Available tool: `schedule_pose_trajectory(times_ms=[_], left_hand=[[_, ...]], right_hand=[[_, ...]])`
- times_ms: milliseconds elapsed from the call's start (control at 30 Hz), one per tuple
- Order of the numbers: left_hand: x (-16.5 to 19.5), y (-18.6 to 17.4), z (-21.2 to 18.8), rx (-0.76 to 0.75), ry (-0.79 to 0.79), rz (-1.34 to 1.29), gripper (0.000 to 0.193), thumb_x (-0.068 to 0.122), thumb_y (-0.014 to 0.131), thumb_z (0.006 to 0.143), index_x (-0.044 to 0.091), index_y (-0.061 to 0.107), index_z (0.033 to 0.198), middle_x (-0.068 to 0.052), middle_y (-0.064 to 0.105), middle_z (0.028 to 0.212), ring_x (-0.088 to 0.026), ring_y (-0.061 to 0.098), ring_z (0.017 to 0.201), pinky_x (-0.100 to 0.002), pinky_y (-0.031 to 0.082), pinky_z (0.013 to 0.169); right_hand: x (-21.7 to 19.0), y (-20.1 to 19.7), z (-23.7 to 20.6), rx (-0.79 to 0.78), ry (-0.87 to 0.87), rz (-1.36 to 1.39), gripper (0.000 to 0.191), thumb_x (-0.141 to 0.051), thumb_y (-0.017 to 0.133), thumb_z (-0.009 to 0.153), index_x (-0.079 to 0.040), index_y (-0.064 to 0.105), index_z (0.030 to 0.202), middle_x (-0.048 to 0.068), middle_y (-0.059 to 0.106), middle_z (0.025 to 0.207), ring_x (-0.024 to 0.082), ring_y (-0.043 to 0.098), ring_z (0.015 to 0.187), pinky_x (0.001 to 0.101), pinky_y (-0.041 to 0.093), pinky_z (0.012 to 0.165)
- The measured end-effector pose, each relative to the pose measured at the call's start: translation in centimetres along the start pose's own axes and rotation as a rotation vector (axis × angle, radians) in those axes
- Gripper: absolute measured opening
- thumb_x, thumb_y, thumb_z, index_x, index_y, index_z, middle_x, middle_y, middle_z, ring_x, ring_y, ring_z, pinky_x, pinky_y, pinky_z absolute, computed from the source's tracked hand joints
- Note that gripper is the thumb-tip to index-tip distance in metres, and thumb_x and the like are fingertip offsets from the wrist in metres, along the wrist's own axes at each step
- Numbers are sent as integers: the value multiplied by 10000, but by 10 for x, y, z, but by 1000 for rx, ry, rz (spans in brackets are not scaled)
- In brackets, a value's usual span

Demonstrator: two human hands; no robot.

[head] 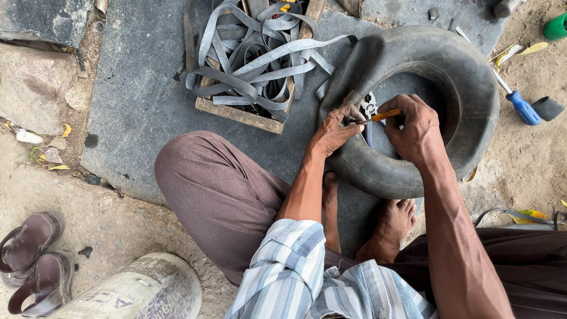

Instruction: The person uses pliers to remove a metal ring from a rubber strip, then uses a screwdriver to work on a bicycle tire. The person manipulates the tire and tools while sitting on the ground.

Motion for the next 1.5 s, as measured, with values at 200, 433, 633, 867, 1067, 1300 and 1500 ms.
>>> schedule_pose_trajectory(times_ms=[200, 433, 633, 867, 1067, 1300, 1500], left_hand=[[4, 1, -2, 10, -1, 14, 135, 56, 809, 805, 105, 717, 891, 17, 659, 945, -122, 630, 932, -342, 572, 891], [7, 1, -2, 12, -13, 31, 139, 94, 815, 800, 109, 729, 907, 3, 679, 966, -164, 647, 999, -415, 568, 976], [11, 1, -2, 31, 37, 91, 134, 90, 802, 810, 104, 758, 935, -22, 735, 1003, -179, 664, 1052, -417, 488, 1073], [13, 3, -2, 38, 42, 122, 127, 109, 769, 817, 105, 758, 943, -35, 743, 1016, -175, 671, 1048, -395, 535, 1025], [19, 2, -4, 48, 75, 188, 152, 122, 785, 813, 108, 767, 964, -59, 748, 1050, -207, 663, 1112, -406, 506, 1053], [18, 3, -5, 95, 35, 268, 147, 155, 792, 821, 123, 762, 962, -50, 759, 1050, -221, 679, 1105, -413, 527, 1019], [18, 4, -3, 104, 98, 287, 146, 134, 791, 818, 113, 771, 961, -65, 757, 1061, -237, 670, 1109, -411, 521, 1019]], right_hand=[[4, 6, 0, -14, 12, -17, 252, 54, 717, 839, -59, 728, 1064, 132, 672, 998, 269, 696, 874, 394, 583, 760], [-4, 4, 1, -11, 0, -29, 239, 60, 712, 847, -45, 728, 1062, 143, 679, 1010, 280, 700, 895, 392, 585, 765], [-16, 4, -3, -82, -40, -12, 290, 92, 638, 847, -27, 734, 1093, 152, 723, 1093, 307, 722, 952, 400, 591, 831], [-25, 7, -5, -86, -123, -92, 294, 43, 638, 895, -10, 707, 1176, 194, 742, 1080, 343, 721, 942, 438, 587, 820], [3, 24, -7, -209, 164, -292, 191, -79, 680, 975, -34, 703, 1159, 211, 739, 872, 334, 734, 735, 444, 591, 692], [-2, 23, -9, -111, 58, -256, 101, -55, 678, 961, -17, 699, 1052, 185, 731, 863, 329, 733, 745, 448, 571, 650], [-19, 22, -10, -21, -93, -227, 157, 46, 636, 911, -34, 718, 1018, 165, 743, 937, 342, 732, 804, 443, 579, 694]])
Point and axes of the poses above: each hand's wrist, its own z-axis towards the middle knuckle, its own y-axis out of the palm, x = y × z, the point moved 9 cm from there along z, towards the middle knuckle
